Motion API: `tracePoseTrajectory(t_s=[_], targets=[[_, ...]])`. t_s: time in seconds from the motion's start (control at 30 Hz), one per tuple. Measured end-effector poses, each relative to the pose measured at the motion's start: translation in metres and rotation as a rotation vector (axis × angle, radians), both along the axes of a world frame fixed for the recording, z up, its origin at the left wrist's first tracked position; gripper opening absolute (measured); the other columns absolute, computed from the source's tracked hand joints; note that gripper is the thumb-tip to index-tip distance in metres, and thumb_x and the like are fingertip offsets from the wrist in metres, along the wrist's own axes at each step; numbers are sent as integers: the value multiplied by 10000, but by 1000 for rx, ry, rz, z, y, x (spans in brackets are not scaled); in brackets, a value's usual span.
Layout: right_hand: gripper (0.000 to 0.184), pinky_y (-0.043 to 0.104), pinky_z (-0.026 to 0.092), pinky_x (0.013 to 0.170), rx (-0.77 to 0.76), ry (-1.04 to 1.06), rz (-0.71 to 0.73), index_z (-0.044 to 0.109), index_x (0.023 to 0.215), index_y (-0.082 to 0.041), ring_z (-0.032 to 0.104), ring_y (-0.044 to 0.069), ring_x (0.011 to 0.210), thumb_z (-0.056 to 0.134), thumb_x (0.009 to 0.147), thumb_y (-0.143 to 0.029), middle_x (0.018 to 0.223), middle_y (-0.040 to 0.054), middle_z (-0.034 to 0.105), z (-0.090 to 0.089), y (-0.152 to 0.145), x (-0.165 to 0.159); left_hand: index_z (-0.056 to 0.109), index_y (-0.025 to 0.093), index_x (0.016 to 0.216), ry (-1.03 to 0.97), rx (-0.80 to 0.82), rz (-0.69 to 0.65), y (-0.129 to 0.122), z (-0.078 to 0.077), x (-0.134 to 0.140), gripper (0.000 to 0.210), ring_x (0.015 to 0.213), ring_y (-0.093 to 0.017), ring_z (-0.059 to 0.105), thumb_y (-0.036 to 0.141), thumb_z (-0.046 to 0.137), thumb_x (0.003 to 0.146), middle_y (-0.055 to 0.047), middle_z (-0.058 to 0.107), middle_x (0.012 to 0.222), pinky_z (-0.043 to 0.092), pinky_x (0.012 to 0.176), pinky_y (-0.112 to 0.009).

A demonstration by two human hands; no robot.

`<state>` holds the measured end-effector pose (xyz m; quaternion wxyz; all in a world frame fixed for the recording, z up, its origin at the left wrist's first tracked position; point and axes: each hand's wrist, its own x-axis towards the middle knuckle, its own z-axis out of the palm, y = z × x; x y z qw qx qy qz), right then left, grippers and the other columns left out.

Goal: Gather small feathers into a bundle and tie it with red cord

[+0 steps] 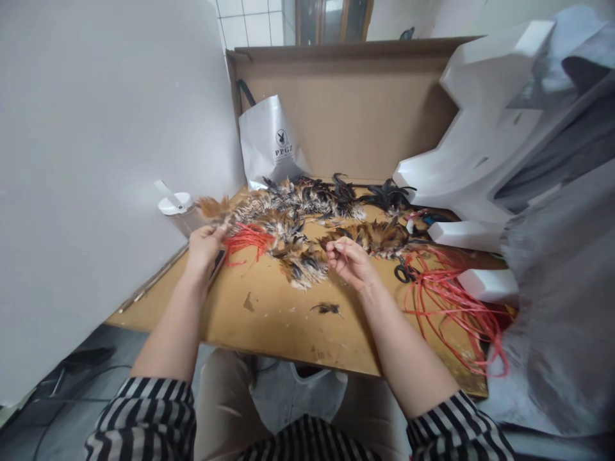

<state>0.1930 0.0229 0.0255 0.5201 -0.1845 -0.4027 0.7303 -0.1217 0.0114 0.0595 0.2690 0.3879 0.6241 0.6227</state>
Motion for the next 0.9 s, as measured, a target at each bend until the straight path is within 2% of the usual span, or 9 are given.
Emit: tracePoseTrajectory(t_s=[0.03, 0.07, 0.13, 0.27, 0.33, 0.43, 0.57, 0.67, 0.9], targets=[[145, 188, 456, 529, 1, -8, 1, 582, 674, -174, 539, 67, 587, 710, 637, -229, 722, -7, 624, 0, 0, 0, 641, 101, 748, -143, 13, -144, -3, 2, 8, 185, 595, -105, 561, 264, 659, 662, -81, 668, 780, 428, 515, -188], [145, 188, 453, 530, 2, -19, 0, 584, 673, -173, 544, 71, 597, 712, 635, -230, 723, -5, 626, 0, -1, -1, 655, 97, 807, -265, -25, -356, -7, 3, 19, 191, 606, -100, 572, 234, 654, 673, -111, 672, 873, 436, 508, -181], [140, 188, 442, 527, 10, -43, -6, 592, 670, -171, 552, 78, 617, 713, 634, -229, 732, 2, 632, 1, -2, -2, 663, 89, 866, -441, -79, -632, -13, 4, 44, 195, 601, -89, 581, 169, 645, 689, -150, 656, 987, 452, 498, -168], [118, 197, 415, 526, 41, -71, -22, 608, 655, -168, 550, 88, 639, 712, 635, -220, 760, 12, 640, 1, -3, -3, 661, 70, 852, -638, -189, -922, -19, -4, 99, 140, 615, -82, 606, 113, 613, 727, -174, 629, 1069, 485, 538, -147], [112, 206, 407, 540, 55, -88, -39, 616, 651, -167, 546, 88, 640, 713, 633, -219, 770, 12, 639, 1, -3, -3, 652, 54, 857, -688, -213, -979, -16, -9, 118, 134, 589, -71, 603, 106, 594, 748, -180, 643, 1031, 489, 542, -138], [114, 221, 399, 562, 69, -123, -81, 629, 660, -169, 538, 89, 637, 717, 620, -230, 796, 9, 637, 1, -1, -2, 639, 43, 854, -727, -232, -991, -9, -17, 131, 121, 561, -62, 599, 87, 568, 765, -176, 657, 994, 487, 523, -131], [107, 225, 381, 559, 98, -179, -120, 638, 653, -170, 517, 84, 628, 714, 613, -234, 826, 9, 633, 0, 0, -3, 628, 43, 857, -753, -231, -1000, -4, -28, 132, 117, 580, -60, 610, 86, 548, 783, -167, 660, 990, 487, 532, -124], [88, 220, 370, 540, 129, -229, -139, 642, 650, -171, 502, 77, 612, 703, 629, -232, 850, 12, 629, -3, 1, -5, 620, 40, 901, -749, -265, -1056, -6, -38, 132, 145, 649, -87, 634, 96, 555, 785, -171, 663, 972, 496, 564, -137], [103, 203, 374, 514, 151, -282, -197, 631, 631, -164, 480, 67, 581, 702, 623, -237, 844, 16, 639, -6, 3, -7, 631, 47, 826, -778, -264, -1108, -9, -49, 131, 97, 660, -114, 646, 107, 583, 767, -106, 678, 778, 513, 619, -174]])
